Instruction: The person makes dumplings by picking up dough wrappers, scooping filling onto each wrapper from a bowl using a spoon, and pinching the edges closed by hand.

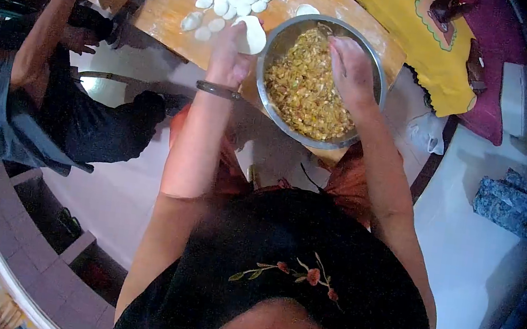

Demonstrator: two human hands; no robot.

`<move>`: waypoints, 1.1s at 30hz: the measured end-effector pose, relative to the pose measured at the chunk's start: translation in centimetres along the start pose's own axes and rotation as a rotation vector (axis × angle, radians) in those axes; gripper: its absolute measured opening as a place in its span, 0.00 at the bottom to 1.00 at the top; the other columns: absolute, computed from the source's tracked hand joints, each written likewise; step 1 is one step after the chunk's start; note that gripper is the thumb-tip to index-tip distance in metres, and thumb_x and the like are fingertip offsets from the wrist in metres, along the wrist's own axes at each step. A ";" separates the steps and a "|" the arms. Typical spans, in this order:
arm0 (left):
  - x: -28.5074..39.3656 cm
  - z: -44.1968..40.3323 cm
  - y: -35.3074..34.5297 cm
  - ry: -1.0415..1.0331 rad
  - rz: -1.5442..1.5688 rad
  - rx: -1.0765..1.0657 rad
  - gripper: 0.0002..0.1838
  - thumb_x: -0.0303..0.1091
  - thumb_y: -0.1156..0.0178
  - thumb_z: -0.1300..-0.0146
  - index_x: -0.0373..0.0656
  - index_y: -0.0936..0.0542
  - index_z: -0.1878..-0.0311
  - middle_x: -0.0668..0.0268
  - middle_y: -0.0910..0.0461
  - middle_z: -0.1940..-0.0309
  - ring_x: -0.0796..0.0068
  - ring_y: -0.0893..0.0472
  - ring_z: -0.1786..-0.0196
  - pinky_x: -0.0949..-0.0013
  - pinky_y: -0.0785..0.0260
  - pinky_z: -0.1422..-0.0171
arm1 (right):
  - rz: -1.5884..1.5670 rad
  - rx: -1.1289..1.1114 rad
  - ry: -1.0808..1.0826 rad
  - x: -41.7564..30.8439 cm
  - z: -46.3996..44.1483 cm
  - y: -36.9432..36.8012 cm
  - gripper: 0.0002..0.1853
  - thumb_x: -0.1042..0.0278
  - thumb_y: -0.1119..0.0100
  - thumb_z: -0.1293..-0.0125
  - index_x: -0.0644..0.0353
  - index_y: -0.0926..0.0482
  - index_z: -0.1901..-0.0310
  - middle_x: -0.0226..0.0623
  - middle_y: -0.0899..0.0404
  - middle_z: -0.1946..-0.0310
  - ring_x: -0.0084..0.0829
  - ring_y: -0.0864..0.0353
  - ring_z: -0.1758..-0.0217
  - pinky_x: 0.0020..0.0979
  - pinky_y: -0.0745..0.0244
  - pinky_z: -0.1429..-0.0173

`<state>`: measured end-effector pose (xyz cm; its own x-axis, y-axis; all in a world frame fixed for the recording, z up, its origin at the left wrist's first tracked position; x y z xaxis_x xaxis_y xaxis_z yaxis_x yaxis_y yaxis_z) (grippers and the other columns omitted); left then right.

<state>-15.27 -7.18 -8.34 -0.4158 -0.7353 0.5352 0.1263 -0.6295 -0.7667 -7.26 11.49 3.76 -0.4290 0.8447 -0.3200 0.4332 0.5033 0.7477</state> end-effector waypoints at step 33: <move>-2.1 -1.8 1.7 0.039 0.003 0.094 0.13 0.28 0.51 0.33 0.33 0.31 0.48 0.55 0.22 0.57 0.61 0.21 0.56 0.60 0.23 0.51 | -0.212 -0.006 -0.247 -1.5 7.9 3.7 0.08 0.77 0.48 0.36 0.65 0.23 0.56 0.45 0.22 0.60 0.38 0.20 0.57 0.33 0.24 0.53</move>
<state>-15.85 -6.28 -11.39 -0.4500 -0.7277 0.5176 0.2104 -0.6497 -0.7305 1.22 13.53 2.42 -0.3037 0.7405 -0.5996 0.3499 0.6720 0.6527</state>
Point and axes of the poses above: each hand's wrist, its own z-axis away from the middle knuckle, its own y-axis out of the back of the hand, x = y × z, the point moved 10 cm from there along -z, towards the middle knuckle
